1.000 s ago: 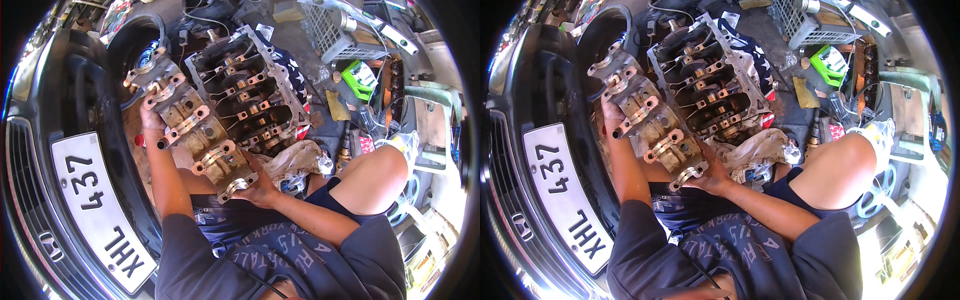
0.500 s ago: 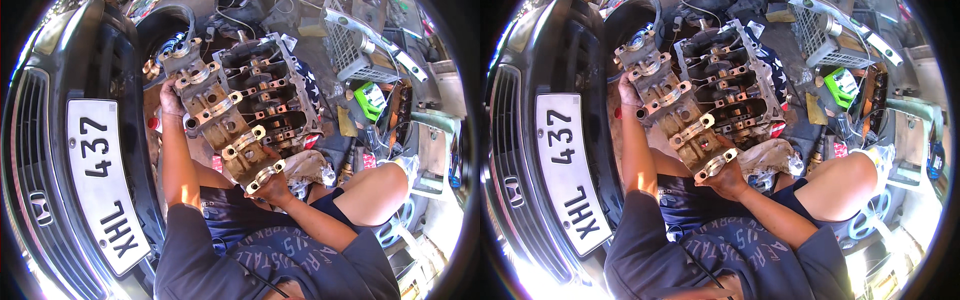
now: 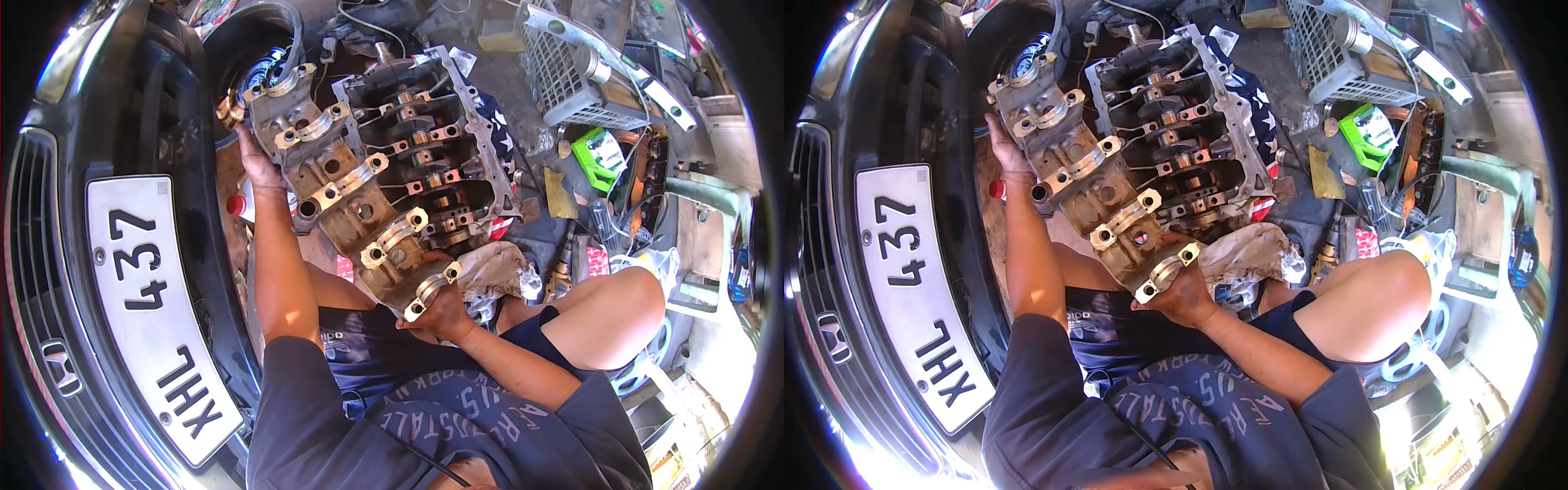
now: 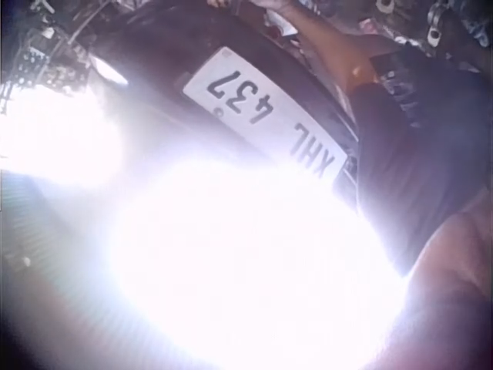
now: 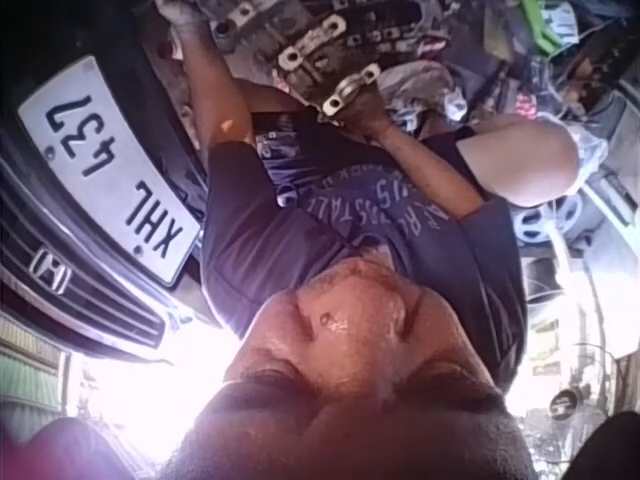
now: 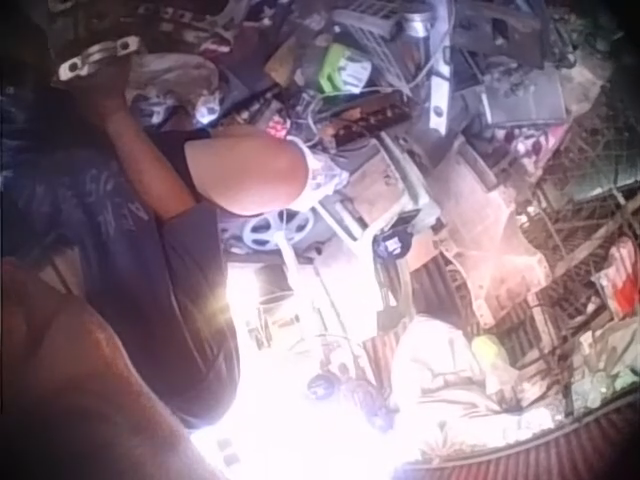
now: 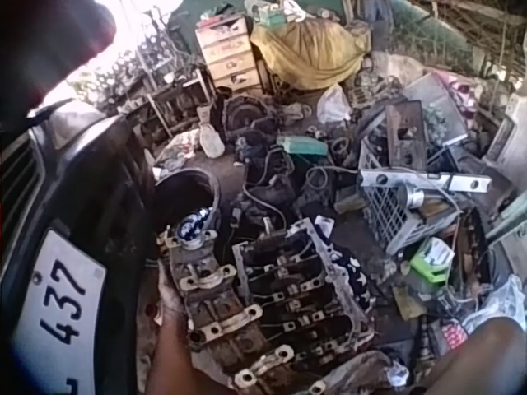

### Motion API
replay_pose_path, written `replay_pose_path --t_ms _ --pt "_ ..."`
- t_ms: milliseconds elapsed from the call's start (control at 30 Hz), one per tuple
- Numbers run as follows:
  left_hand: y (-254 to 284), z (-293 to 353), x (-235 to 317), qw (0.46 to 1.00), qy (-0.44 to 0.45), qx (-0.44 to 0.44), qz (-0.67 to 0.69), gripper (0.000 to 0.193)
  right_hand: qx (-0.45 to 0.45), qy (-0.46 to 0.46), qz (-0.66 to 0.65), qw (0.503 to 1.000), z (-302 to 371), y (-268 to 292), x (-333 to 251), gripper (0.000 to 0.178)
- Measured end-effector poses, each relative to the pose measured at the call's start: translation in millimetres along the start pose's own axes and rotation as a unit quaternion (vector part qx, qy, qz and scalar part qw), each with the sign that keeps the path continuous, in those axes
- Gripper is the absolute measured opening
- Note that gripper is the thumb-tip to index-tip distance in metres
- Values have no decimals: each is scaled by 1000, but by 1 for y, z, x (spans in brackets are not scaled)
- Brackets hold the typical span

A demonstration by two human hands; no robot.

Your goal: Repairing and assembling parts of an engine block while seated on the ground.

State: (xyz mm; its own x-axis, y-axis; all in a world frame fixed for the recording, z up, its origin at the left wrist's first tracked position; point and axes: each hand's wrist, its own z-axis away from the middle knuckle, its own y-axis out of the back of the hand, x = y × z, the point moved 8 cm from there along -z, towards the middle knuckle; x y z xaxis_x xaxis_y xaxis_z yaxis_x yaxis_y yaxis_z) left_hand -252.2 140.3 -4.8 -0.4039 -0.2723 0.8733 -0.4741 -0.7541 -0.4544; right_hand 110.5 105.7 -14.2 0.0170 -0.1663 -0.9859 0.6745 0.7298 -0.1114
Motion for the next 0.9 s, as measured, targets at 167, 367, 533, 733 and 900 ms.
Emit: replay_pose_path --t_ms 167,367,533,733,900 --pt "-6 1 5 994 -58 74 -51 65 12 -1 45 999 0 4 8 105" --pt "72 -25 28 802 -461 -44 -377 59 -44 34 123 991 3 -12 -8 99" --pt "64 -56 -19 973 -185 -95 -103 54 -3 -20 -86 996 17 -4 28 92" --pt "48 -45 -3 965 -172 -89 -176 50 -35 -91 -229 969 20 -16 18 80" --pt "-28 -13 -4 990 -96 -46 -95 55 -34 -172 -427 887 27 -20 30 71"
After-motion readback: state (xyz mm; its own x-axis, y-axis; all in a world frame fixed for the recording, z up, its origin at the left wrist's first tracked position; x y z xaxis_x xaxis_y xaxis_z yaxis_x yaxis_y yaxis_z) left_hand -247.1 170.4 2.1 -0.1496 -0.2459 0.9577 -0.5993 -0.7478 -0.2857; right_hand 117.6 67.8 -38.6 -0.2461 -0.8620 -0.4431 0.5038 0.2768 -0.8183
